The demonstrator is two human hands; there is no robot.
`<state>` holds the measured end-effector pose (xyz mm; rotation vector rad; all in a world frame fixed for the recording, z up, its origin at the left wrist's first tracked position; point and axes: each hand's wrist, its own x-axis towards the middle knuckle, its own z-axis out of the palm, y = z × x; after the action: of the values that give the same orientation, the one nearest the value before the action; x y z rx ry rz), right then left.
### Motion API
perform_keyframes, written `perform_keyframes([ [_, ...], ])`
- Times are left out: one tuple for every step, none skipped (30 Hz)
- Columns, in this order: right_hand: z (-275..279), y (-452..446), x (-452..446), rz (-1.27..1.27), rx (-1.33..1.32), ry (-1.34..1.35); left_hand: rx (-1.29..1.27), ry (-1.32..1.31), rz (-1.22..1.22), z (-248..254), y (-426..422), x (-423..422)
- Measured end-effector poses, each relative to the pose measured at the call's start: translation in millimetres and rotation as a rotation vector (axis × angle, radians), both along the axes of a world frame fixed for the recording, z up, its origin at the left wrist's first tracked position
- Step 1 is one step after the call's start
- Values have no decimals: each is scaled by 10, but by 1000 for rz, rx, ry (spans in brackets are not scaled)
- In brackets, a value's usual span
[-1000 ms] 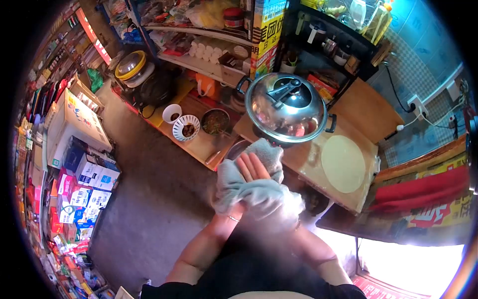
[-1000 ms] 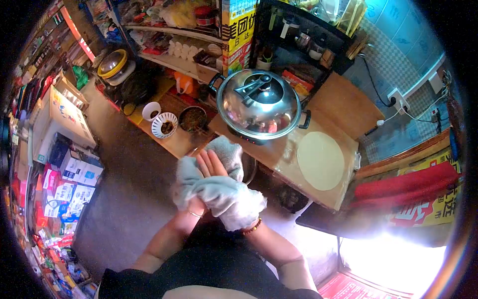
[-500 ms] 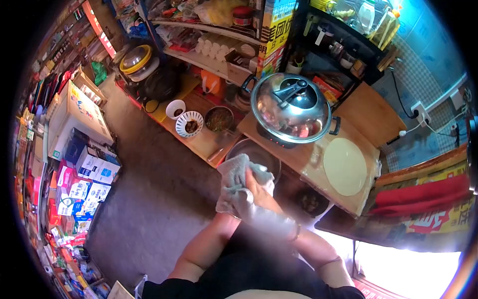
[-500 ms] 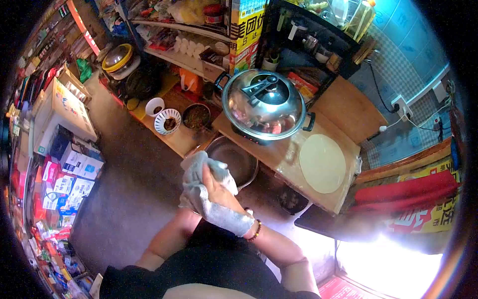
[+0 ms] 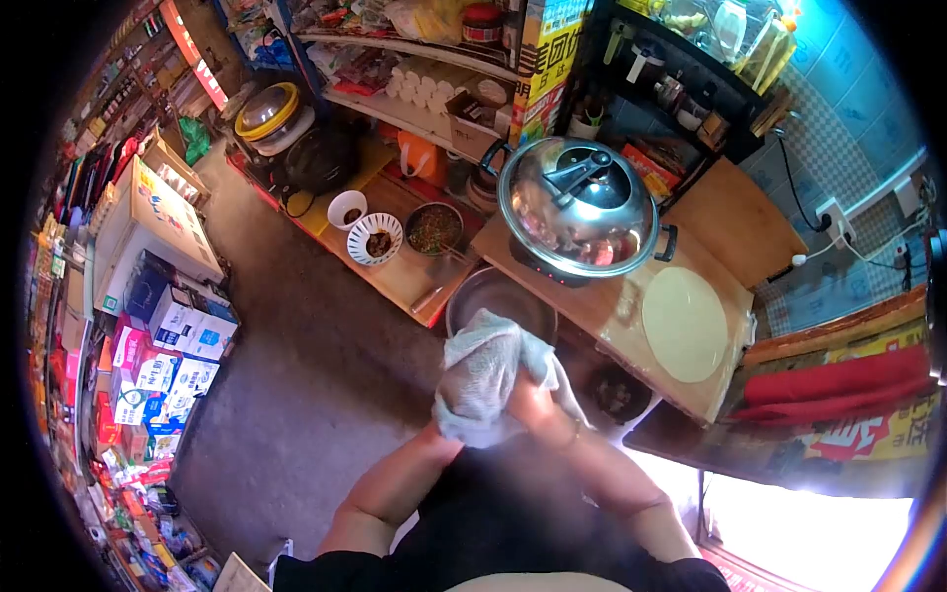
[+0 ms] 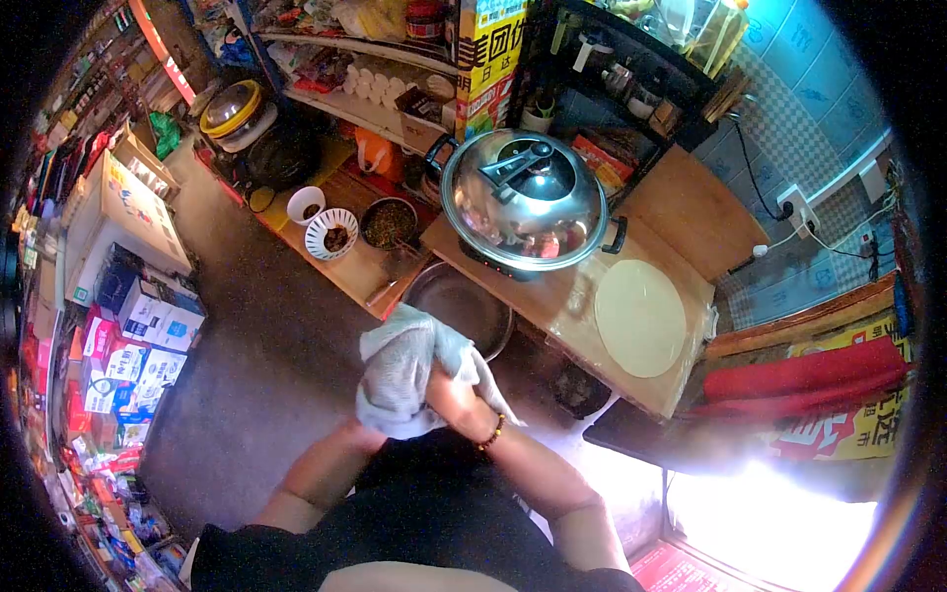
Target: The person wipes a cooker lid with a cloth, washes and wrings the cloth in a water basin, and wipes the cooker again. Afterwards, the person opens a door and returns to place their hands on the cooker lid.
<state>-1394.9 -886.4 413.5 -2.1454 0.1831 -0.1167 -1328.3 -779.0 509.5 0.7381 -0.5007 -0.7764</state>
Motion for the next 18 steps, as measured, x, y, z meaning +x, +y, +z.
perform_keyframes([
  [180,8,65,-10,41,-85,-45,-150,-7,21,-66,0],
  [398,-90,83,46,80,18,-99,-292,-5,41,-132,0],
  [531,-113,129,45,76,13,-31,-296,123,7,-196,-4],
  [618,-123,148,66,-26,-72,38,-210,189,-145,-219,16],
  [657,-138,150,90,-128,-152,102,-120,254,-298,-243,35],
  [624,-181,184,131,0,-187,124,-35,270,-511,-252,121],
  [623,-180,194,92,377,-142,143,53,290,-722,-261,207],
  [618,-160,192,53,757,-94,172,45,186,-866,-218,292],
  [804,-119,131,-58,1249,-66,204,31,82,-1009,-175,376],
  [638,-143,115,-17,1497,-91,235,11,-22,-994,-144,450],
  [345,-304,82,130,1296,-32,159,8,-28,-994,-193,416],
  [227,-344,21,195,1195,-2,81,5,-36,-777,-288,343],
  [117,-381,-38,260,1091,22,2,5,-46,-525,-404,251],
  [80,-308,-116,129,679,-60,-80,4,-54,-262,-529,163],
  [52,-235,-154,-1,262,-140,-164,-3,-65,-13,-641,117],
  [26,-156,-198,-132,-152,-208,-243,-5,-75,178,-692,72],
  [59,-150,-230,-190,-356,-237,-397,397,-107,308,-693,24],
  [93,-143,-262,-263,-559,-258,-480,670,-67,281,-698,3],
])
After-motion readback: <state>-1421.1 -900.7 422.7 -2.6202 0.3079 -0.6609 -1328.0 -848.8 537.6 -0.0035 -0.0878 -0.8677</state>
